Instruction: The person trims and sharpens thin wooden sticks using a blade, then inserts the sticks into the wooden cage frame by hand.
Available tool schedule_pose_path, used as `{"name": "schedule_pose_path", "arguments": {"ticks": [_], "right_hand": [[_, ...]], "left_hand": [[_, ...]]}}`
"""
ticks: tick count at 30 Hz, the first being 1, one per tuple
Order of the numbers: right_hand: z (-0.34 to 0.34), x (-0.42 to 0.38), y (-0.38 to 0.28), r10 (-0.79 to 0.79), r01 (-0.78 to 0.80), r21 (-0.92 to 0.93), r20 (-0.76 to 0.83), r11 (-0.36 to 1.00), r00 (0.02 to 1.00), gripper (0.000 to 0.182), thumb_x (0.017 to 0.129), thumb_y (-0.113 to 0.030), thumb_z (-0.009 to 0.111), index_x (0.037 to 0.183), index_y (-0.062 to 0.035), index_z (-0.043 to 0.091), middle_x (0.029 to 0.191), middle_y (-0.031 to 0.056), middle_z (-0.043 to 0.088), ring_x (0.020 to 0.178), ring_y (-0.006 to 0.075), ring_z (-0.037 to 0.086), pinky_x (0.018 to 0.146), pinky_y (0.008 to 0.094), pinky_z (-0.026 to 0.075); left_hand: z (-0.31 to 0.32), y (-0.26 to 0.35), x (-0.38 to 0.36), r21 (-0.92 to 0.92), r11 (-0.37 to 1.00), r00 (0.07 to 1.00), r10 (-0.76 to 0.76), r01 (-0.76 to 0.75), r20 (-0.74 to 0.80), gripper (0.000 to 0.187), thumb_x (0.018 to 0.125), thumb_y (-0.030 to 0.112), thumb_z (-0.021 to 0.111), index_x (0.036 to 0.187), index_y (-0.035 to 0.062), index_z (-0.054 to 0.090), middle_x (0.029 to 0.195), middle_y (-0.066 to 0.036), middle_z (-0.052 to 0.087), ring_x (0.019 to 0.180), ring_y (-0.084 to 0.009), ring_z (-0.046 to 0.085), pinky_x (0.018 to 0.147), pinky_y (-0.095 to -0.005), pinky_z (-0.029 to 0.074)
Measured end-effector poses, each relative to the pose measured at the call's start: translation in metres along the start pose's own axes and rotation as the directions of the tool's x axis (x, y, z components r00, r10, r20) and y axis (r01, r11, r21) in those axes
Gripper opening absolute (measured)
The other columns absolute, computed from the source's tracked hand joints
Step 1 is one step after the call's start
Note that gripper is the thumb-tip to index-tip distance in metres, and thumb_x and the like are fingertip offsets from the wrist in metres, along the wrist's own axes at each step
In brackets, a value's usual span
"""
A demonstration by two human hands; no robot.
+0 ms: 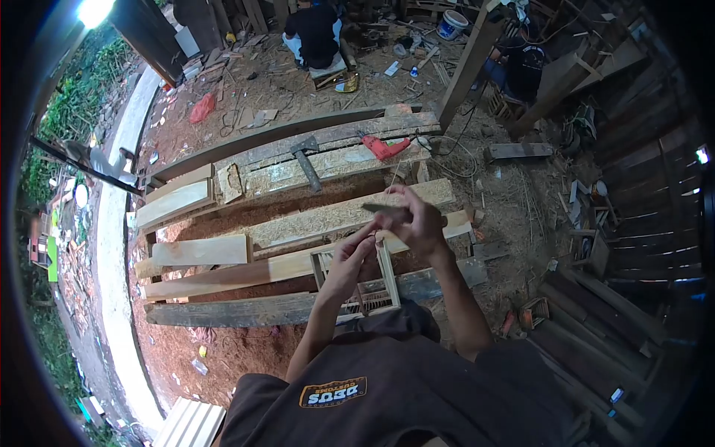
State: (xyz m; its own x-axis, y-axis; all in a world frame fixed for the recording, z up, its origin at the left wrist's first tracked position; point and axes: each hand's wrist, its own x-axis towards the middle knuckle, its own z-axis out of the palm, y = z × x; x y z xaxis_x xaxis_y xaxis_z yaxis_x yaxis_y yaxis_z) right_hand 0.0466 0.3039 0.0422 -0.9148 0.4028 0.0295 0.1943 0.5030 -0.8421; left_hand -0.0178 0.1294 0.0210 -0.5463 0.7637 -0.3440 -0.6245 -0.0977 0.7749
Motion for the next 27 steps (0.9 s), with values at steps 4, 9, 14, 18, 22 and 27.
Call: {"name": "schedule_pose_path", "arguments": {"ticks": [4,9,14,18,22,27], "right_hand": [[0.024,-0.010,-0.008,-0.075,0.075,-0.026,-0.004,0.997,0.997,0.068,0.080,-0.054,0.078,0.122,-0.0049,0.057,0.081,0.0062,0.070,0.072,0.0108,0.065,0.062,0.0283,0.050],[0.040,-0.020,-0.021,0.003,0.000,0.097,-0.034,0.995,0.999,0.067,0.078,-0.055,0.079,0.120,-0.0067,0.060,0.088,0.0079,0.070,0.075,0.0106,0.066,0.065,0.0275,0.052],[0.031,-0.027,-0.040,0.094,-0.089,0.082,-0.059,0.993,0.994,0.064,0.076,-0.055,0.081,0.116,-0.0085,0.062,0.072,0.0038,0.064,0.068,0.0088,0.062,0.062,0.0276,0.049],[0.046,-0.034,-0.037,-0.046,0.049,0.018,-0.121,0.999,0.992,0.073,0.071,-0.069,0.076,0.115,-0.0122,0.062,0.070,0.0041,0.068,0.064,0.0164,0.067,0.061,0.0335,0.052],[0.025,-0.033,-0.042,0.124,-0.126,-0.071,-0.022,0.990,0.992,0.071,0.072,-0.067,0.076,0.117,-0.0141,0.062,0.082,0.0054,0.073,0.073,0.0208,0.073,0.068,0.0331,0.056],[0.047,-0.035,-0.030,-0.145,0.140,-0.045,-0.175,0.989,0.974,0.068,0.073,-0.065,0.077,0.115,-0.0130,0.063,0.076,0.0045,0.072,0.069,0.0203,0.071,0.061,0.0352,0.052]], "left_hand": [[-0.027,-0.012,0.000,0.070,0.996,0.999,-0.044,0.046,-0.025,0.015,0.104,0.023,0.054,0.109,0.0117,0.062,0.064,0.009,0.039,0.048,-0.0011,0.032,0.042,-0.0195,0.022],[-0.033,0.003,-0.014,0.074,0.995,0.998,-0.062,0.062,-0.004,0.021,0.105,0.027,0.050,0.105,0.0097,0.061,0.064,0.009,0.042,0.048,-0.0012,0.033,0.042,-0.0201,0.023],[-0.035,0.012,-0.027,0.027,0.997,0.993,-0.068,0.065,0.095,0.023,0.106,0.029,0.049,0.100,0.0090,0.059,0.062,0.009,0.038,0.047,-0.0012,0.030,0.041,-0.0203,0.022],[-0.042,-0.002,-0.026,-0.033,0.995,0.990,-0.085,0.090,0.116,0.019,0.106,0.025,0.048,0.099,0.0106,0.057,0.061,0.010,0.035,0.046,-0.0006,0.028,0.041,-0.0208,0.020],[-0.033,0.004,-0.031,-0.033,0.997,0.991,-0.066,0.070,0.114,0.023,0.106,0.029,0.048,0.097,0.0108,0.057,0.061,0.011,0.031,0.046,-0.0009,0.027,0.041,-0.0215,0.019],[-0.033,0.005,-0.029,-0.065,0.995,0.984,-0.067,0.079,0.164,0.017,0.106,0.020,0.045,0.107,0.0100,0.059,0.062,0.010,0.031,0.047,-0.0009,0.027,0.042,-0.0207,0.020]]}}
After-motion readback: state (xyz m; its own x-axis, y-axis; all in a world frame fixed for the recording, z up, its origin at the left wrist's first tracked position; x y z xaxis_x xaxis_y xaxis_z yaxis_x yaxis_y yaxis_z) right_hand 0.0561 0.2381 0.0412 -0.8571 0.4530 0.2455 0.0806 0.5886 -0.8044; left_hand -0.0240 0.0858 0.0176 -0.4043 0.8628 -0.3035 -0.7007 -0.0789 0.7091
